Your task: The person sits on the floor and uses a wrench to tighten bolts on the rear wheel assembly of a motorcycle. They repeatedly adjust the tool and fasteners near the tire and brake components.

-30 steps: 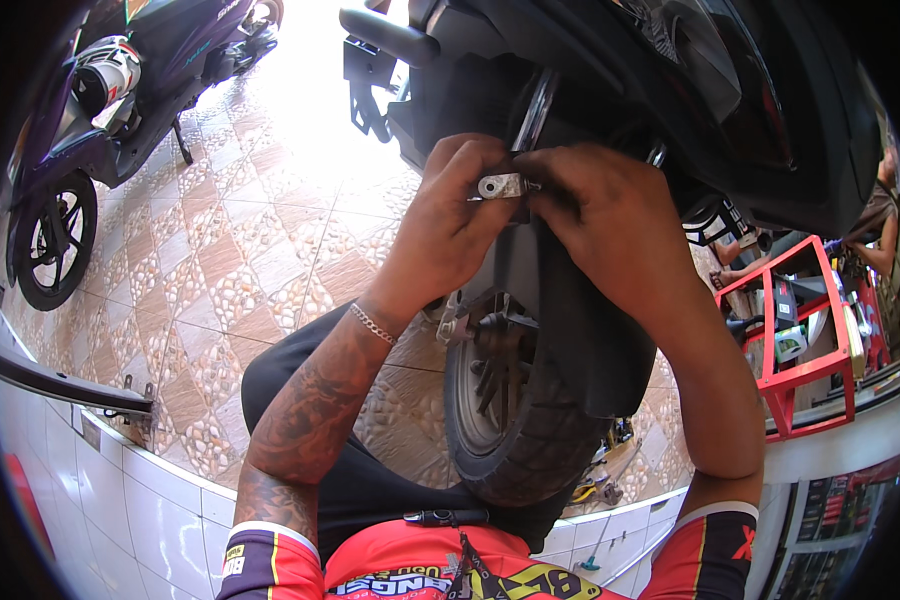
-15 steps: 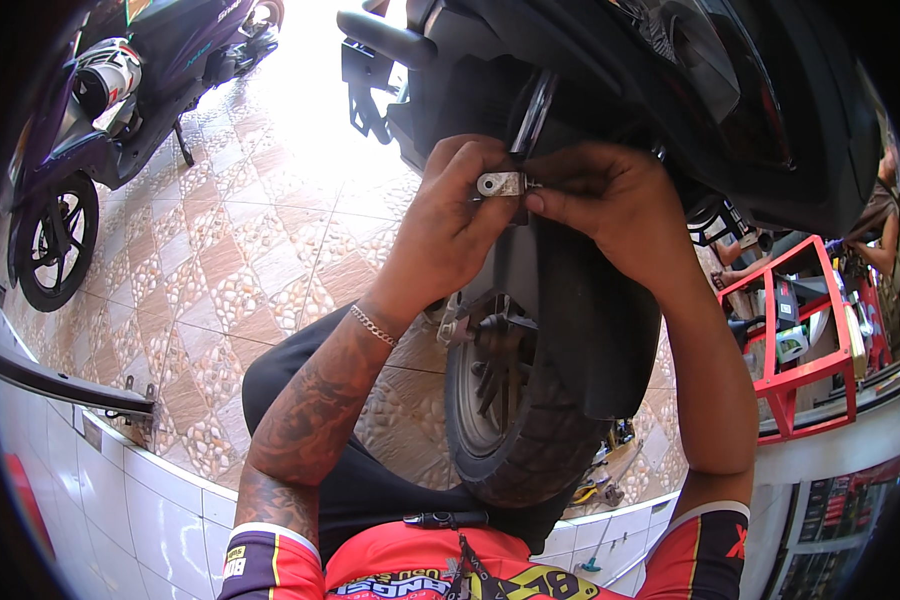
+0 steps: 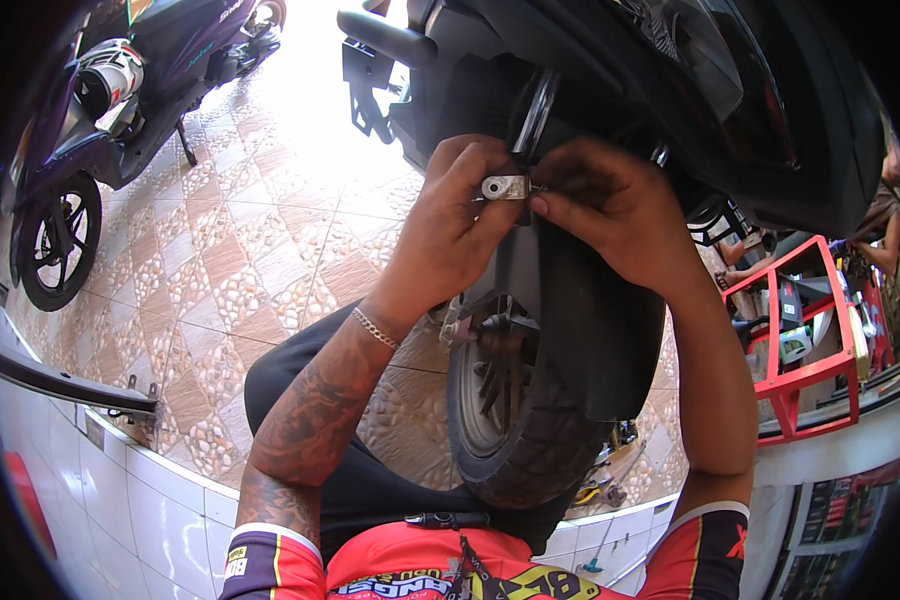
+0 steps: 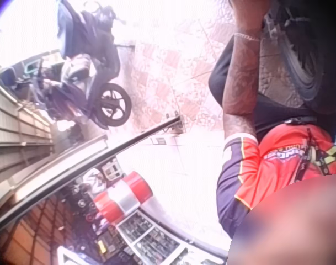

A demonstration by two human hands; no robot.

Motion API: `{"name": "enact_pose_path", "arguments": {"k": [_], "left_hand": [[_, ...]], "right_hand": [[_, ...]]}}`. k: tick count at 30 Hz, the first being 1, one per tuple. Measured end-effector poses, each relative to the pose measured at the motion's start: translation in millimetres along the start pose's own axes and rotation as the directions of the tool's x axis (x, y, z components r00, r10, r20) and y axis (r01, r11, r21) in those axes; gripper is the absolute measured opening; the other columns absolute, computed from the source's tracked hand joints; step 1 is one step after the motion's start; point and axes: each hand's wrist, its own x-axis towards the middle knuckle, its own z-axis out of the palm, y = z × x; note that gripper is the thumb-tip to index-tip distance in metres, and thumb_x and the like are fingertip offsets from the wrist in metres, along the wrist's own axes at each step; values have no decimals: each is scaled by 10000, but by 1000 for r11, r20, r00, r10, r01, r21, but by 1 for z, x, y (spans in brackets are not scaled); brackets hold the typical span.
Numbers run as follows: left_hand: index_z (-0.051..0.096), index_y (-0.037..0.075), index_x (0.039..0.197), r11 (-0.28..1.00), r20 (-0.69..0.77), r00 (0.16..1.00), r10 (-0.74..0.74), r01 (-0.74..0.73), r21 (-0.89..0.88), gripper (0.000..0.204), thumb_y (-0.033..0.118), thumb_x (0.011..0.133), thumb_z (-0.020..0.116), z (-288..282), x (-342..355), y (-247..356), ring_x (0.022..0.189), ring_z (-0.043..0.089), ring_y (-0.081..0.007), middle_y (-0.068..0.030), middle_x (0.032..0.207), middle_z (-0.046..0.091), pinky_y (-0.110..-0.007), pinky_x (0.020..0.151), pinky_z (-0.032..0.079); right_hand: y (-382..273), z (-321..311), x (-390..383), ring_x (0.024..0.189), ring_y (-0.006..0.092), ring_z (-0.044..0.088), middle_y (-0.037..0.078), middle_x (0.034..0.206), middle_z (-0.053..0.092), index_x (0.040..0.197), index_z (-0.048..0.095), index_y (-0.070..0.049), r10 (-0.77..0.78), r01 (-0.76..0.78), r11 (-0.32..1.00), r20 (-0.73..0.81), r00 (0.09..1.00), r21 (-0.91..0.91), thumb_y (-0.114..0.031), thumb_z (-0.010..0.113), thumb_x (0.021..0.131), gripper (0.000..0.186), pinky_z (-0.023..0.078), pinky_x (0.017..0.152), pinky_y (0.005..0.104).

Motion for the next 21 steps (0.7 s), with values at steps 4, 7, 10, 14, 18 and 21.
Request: {"name": "enact_pose_path", "arguments": {"k": [4,7,10,14,18,21], "left_hand": [[579,-2,1200,1000,3,1000,-14,14,6,288,62,927,645,0,1,3,1092,597,-309,-170,1224,540,-368,901,524],[578,-1,1202,999,4,1000,-11,11,30,292,64,926,646,0,1,4,1078,604,-309,-169,1219,539,-365,894,527],[579,-2,1201,999,7,999,-33,32,26,292,64,925,645,0,0,5,1070,608,-310,-169,1216,540,-368,892,527],[579,-1,1202,999,6,1000,6,-6,43,293,64,923,642,0,-1,3,1071,608,-314,-171,1218,540,-374,893,525],[578,-1,1206,1000,1,1000,9,-9,27,299,68,922,641,1,0,1,1073,609,-319,-173,1224,541,-375,892,526],[577,-1,1209,998,2,1000,21,-21,56,304,70,921,641,1,0,1,1069,611,-316,-175,1224,541,-374,889,529]], "right_hand": [[0,-2,3,918,73,697,24,922,721,1059,673,-13,20,-27,991,57,998,129,-70,749,928,161,553,785,237],[-4,-1,1,917,74,700,26,937,718,1066,669,-13,77,-78,995,24,997,58,-49,737,918,166,552,779,235],[-6,-1,1,888,71,696,25,949,715,1078,665,-13,21,-17,996,37,999,-91,-43,728,907,185,553,761,235],[3,-5,10,847,79,684,21,936,709,1070,666,-12,62,-68,996,89,994,64,-39,705,901,175,550,739,246],[12,-4,11,824,84,671,19,912,693,1053,662,-12,106,-127,957,95,990,262,-39,683,910,147,539,724,246],[13,-1,10,787,79,651,19,888,678,1041,656,-16,114,-131,947,76,991,295,-42,673,922,124,521,690,240]]}}
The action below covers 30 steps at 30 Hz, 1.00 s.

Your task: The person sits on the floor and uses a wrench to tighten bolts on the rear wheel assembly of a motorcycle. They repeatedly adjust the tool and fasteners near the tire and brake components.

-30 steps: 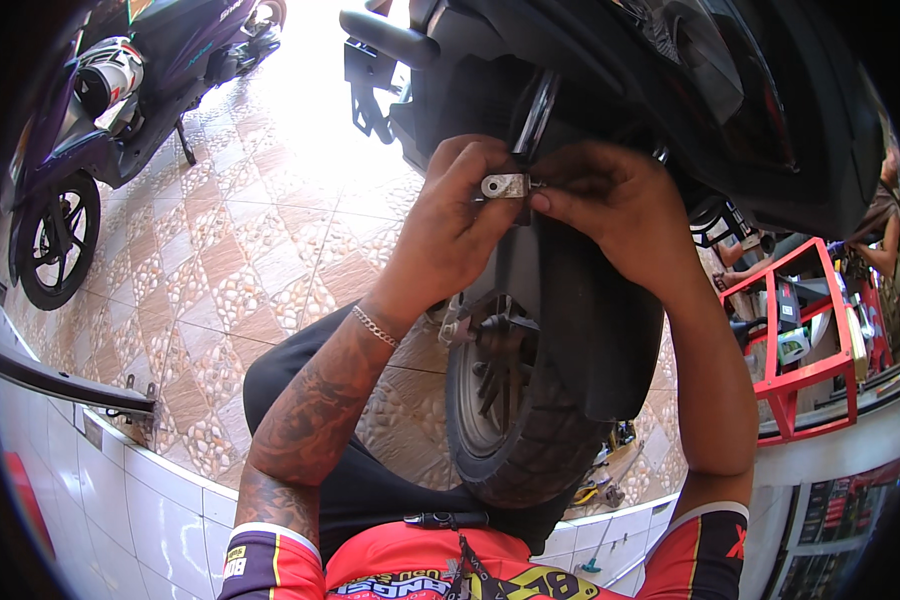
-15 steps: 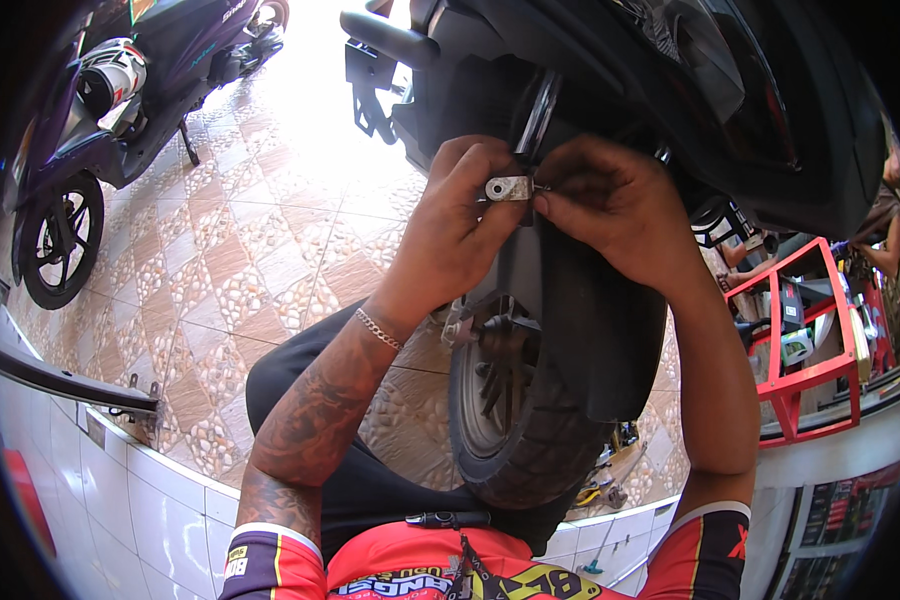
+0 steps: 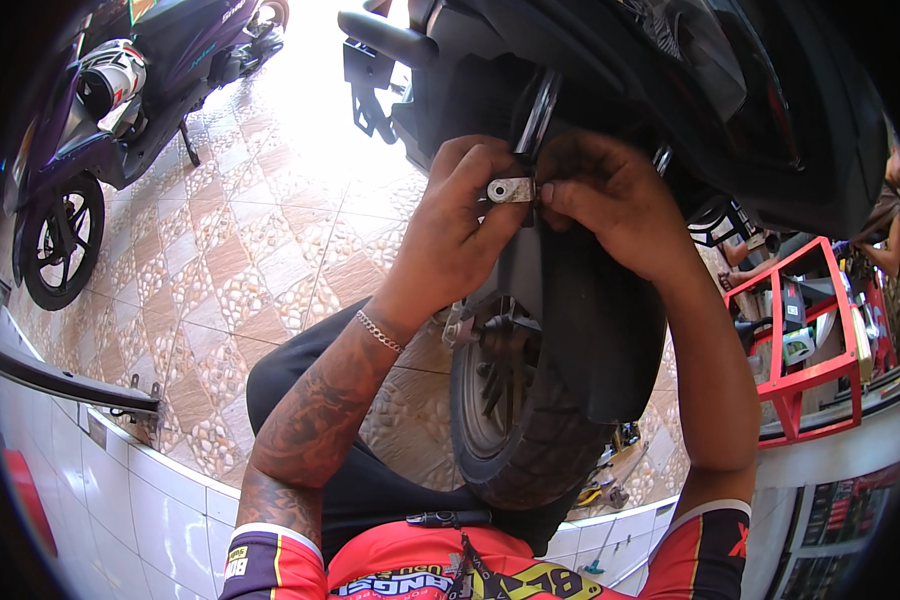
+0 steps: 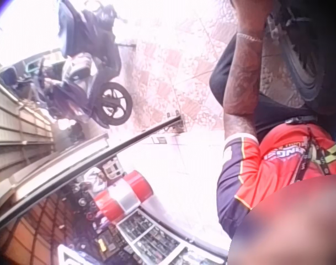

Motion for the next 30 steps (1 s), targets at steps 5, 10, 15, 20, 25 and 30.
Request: {"name": "enact_pose_path", "arguments": {"k": [5,10,15,20,25,30], "left_hand": [[575,-4,1211,1000,6,1000,3,-3,21,308,67,919,639,-1,0,2,1061,613,-314,-178,1224,538,-371,882,533],[575,-6,1199,1000,18,1000,9,-9,14,292,56,920,634,-1,2,3,1065,614,-311,-174,1239,526,-362,858,549],[574,-13,1184,999,22,999,-43,43,-21,270,46,926,625,2,-1,6,1112,605,-295,-172,1274,507,-355,845,564],[572,-30,1182,996,1,998,-70,70,-63,263,32,929,611,5,-3,7,1129,602,-293,-177,1294,497,-344,861,574],[567,-42,1194,995,8,998,-64,64,-72,270,27,936,602,5,-2,7,1137,601,-276,-175,1313,488,-335,866,582],[565,-46,1194,999,12,1000,-25,26,-28,256,28,952,600,3,-2,10,1142,598,-260,-170,1321,485,-326,855,582]], "right_hand": [[0,4,-1,724,71,604,7,848,642,1049,642,-24,-10,10,999,-12,1000,-32,-56,642,944,110,486,639,235],[-2,4,-1,702,69,590,-1,819,620,1109,642,-28,5,-5,998,-8,1000,63,-82,628,958,161,475,624,239],[-15,9,-13,806,112,672,48,946,700,1179,658,-26,-183,164,884,-2,983,-438,-83,655,951,236,528,697,286],[-22,16,-25,859,206,727,93,1000,735,1166,715,-57,-366,252,595,22,930,-763,-93,708,923,245,564,741,351],[-20,21,-30,853,298,715,90,987,723,1185,738,-104,-445,310,503,65,893,-807,-109,746,892,293,567,744,368],[-23,26,-31,875,331,713,135,982,725,1116,721,-46,-414,284,641,-9,910,-713,-116,734,896,231,561,774,400]]}}
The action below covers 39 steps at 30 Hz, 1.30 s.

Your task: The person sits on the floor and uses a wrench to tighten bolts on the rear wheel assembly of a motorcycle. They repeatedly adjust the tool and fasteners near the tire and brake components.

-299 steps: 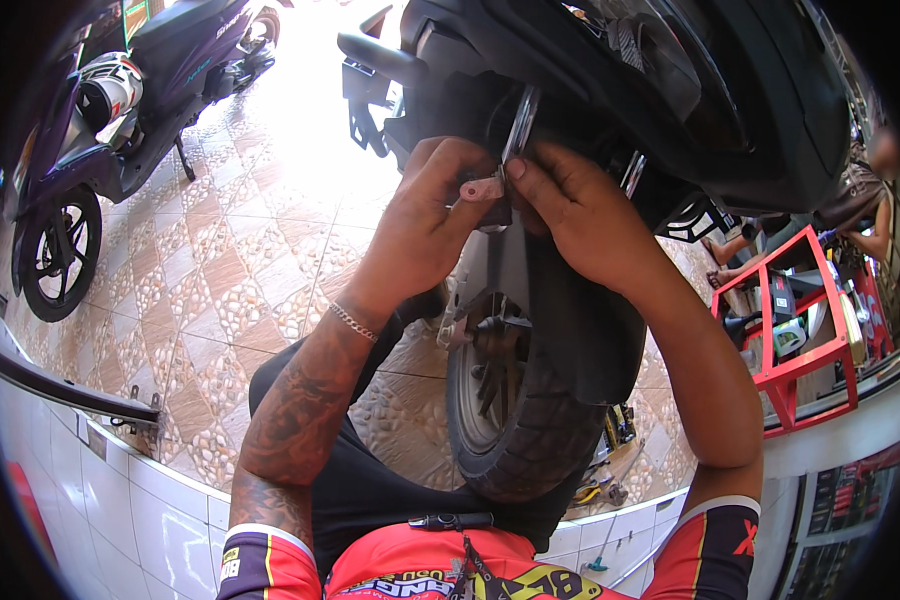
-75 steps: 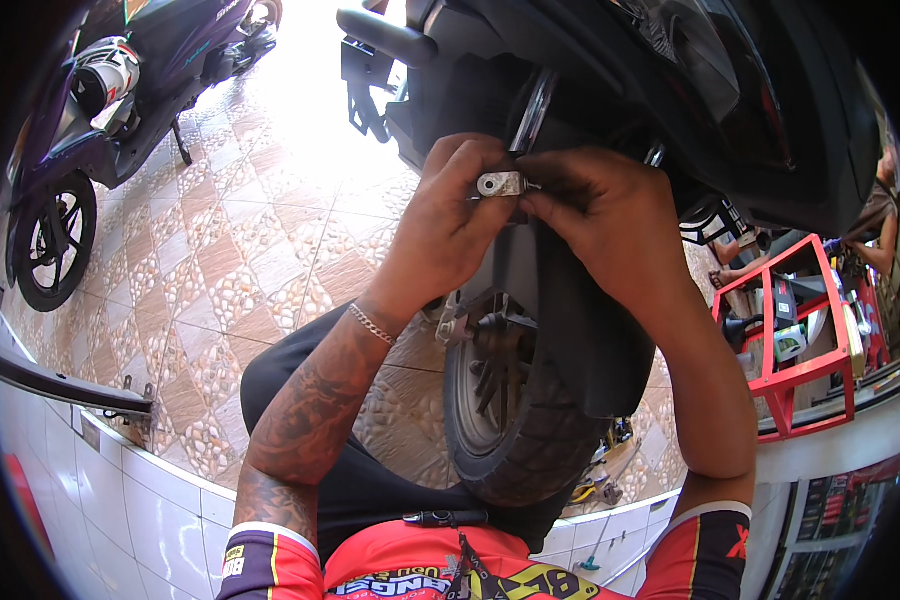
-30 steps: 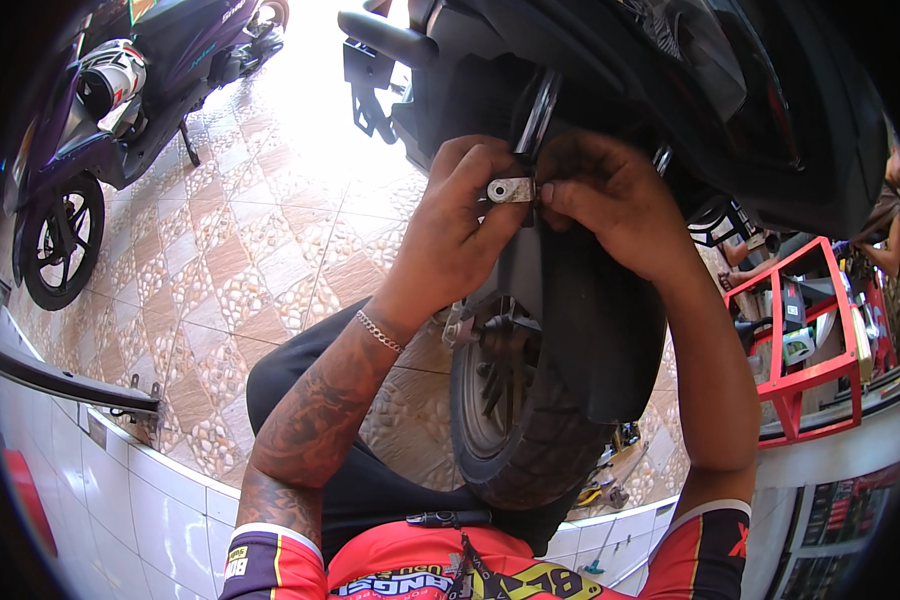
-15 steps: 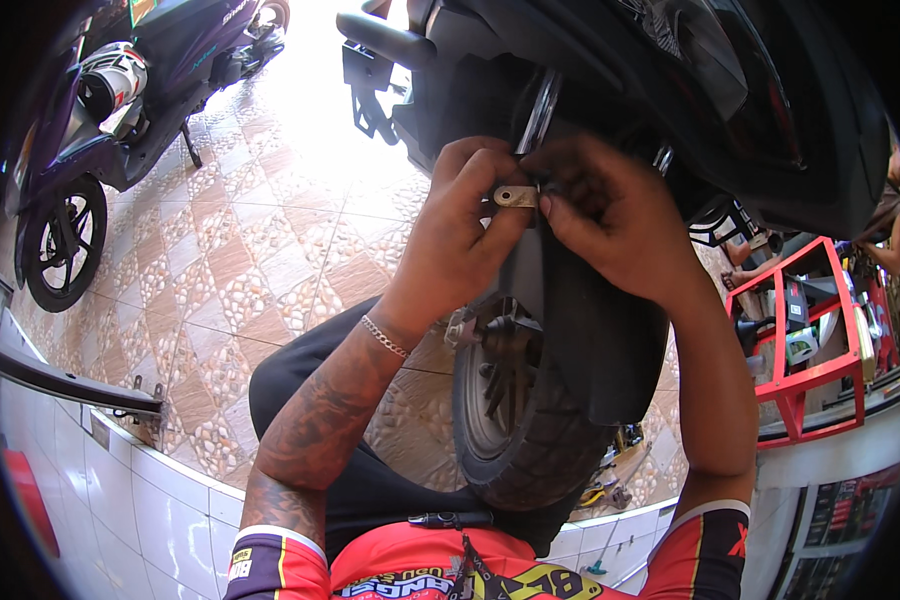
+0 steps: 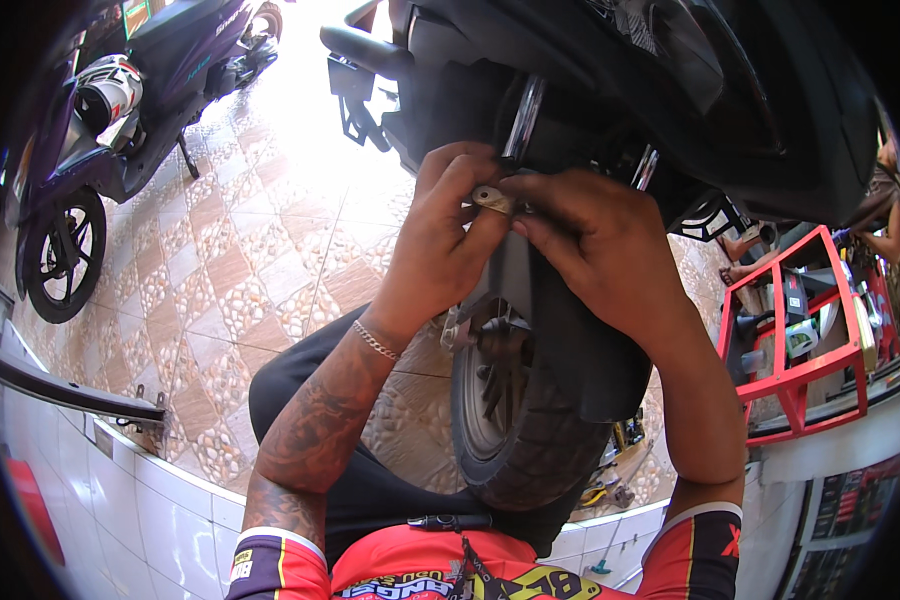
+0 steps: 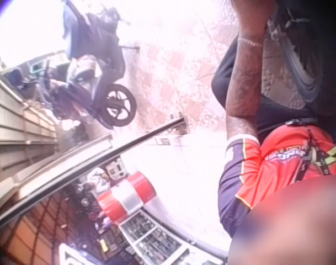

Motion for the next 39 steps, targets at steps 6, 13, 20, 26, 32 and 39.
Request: {"name": "enact_pose_path", "arguments": {"k": [6,13,20,26,32,39], "left_hand": [[564,-53,1197,1000,32,999,2,-2,12,243,24,969,601,-2,1,0,1133,599,-250,-163,1299,493,-317,854,584],[561,-61,1186,973,-18,993,-118,112,-202,215,27,993,597,5,-1,-6,1103,597,-218,-147,1278,505,-296,816,582],[586,-33,1167,976,-50,989,-137,126,-176,198,37,985,612,5,0,-18,1030,600,-201,-136,1241,546,-288,807,545],[592,-18,1140,970,-73,982,-176,160,-181,184,48,971,622,5,0,-25,1023,599,-227,-143,1253,570,-322,867,519],[544,-28,1251,987,-29,989,-145,142,-80,238,32,1020,549,3,4,-31,1010,596,-159,-84,1187,527,-300,903,521],[580,16,1036,980,-68,982,-177,169,-104,75,55,976,598,6,7,-46,1079,575,-252,-149,1250,590,-347,952,466]], "right_hand": [[4,-7,3,853,170,715,109,966,732,1107,708,-15,319,-367,896,210,924,251,-127,757,904,237,549,761,321],[26,-9,7,932,134,696,67,1048,736,1183,671,31,359,-473,631,309,881,615,-199,748,964,327,549,862,281],[29,-31,-4,937,137,688,79,1052,738,1243,665,36,425,-439,670,175,888,599,-218,759,955,395,533,880,282],[30,-49,-60,915,177,690,118,1034,724,1272,612,62,544,-399,605,8,839,689,-208,809,907,495,549,869,325],[43,-48,-151,853,191,682,76,963,670,1209,609,40,689,-274,513,-199,697,814,-205,843,875,476,590,831,398],[54,-19,-269,829,165,674,66,950,666,1188,625,-12,907,-313,248,-106,408,917,-177,810,909,373,606,837,377]]}}
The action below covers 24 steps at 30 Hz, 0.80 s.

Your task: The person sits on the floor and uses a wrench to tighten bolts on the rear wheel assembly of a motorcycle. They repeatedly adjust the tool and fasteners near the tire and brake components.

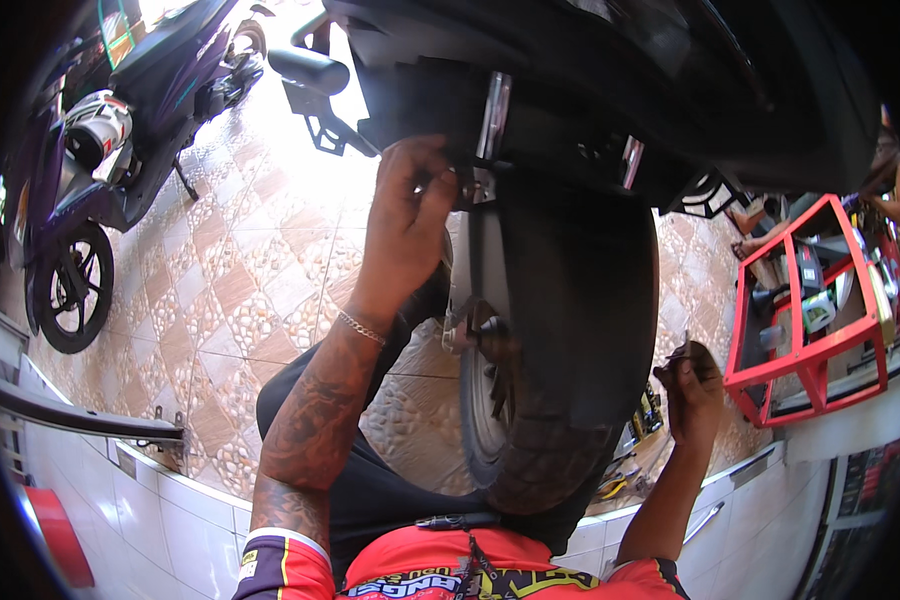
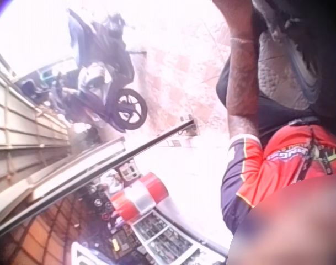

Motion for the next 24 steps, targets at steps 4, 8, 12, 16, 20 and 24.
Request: {"name": "enact_pose_path", "arguments": {"k": [4,8,12,16,20,24], "left_hand": [[591,-6,1101,990,0,1000,2,-2,140,116,47,1007,546,-5,1,-7,1085,573,-247,-146,1247,588,-343,968,460],[626,-2,1272,843,86,995,46,-85,531,297,-12,1005,497,-18,11,-20,1187,589,-279,-135,1329,586,-384,1032,488],[661,17,1309,766,272,958,95,-244,595,342,2,996,523,-25,23,-34,1256,590,-325,-166,1380,587,-355,1029,548],[606,-5,1319,160,595,642,483,-733,661,325,59,1006,545,-28,27,-32,1226,610,-345,-163,1330,655,-368,1030,552],[589,5,1329,83,612,728,310,-662,745,440,219,955,680,-31,29,-26,1261,595,-335,-152,1358,639,-459,1065,507],[593,17,1346,155,568,774,280,-621,769,472,292,968,659,-34,33,-30,1263,598,-336,-148,1363,633,-458,1082,484]], "right_hand": [[51,-64,-31,858,181,705,100,982,706,1166,644,46,184,-232,921,-173,967,-313,-139,689,987,261,594,835,327],[123,-142,-81,840,145,672,59,940,699,1082,676,18,212,-345,871,-364,907,-351,-178,717,981,224,564,758,293],[188,-203,-148,741,174,668,98,820,711,1002,703,-7,55,-436,531,-484,873,-727,-208,751,907,228,528,706,349],[226,-223,-210,927,362,698,195,968,723,1023,700,11,109,-474,414,-475,873,-777,-185,744,891,241,540,848,440],[247,-216,-233,1058,401,656,213,1131,680,1103,677,-9,153,-441,288,-414,897,-850,-203,721,898,285,528,910,481],[268,-201,-215,1034,395,669,179,1125,656,1087,635,-34,92,-376,263,-364,927,-889,-214,654,944,231,550,868,497]]}}
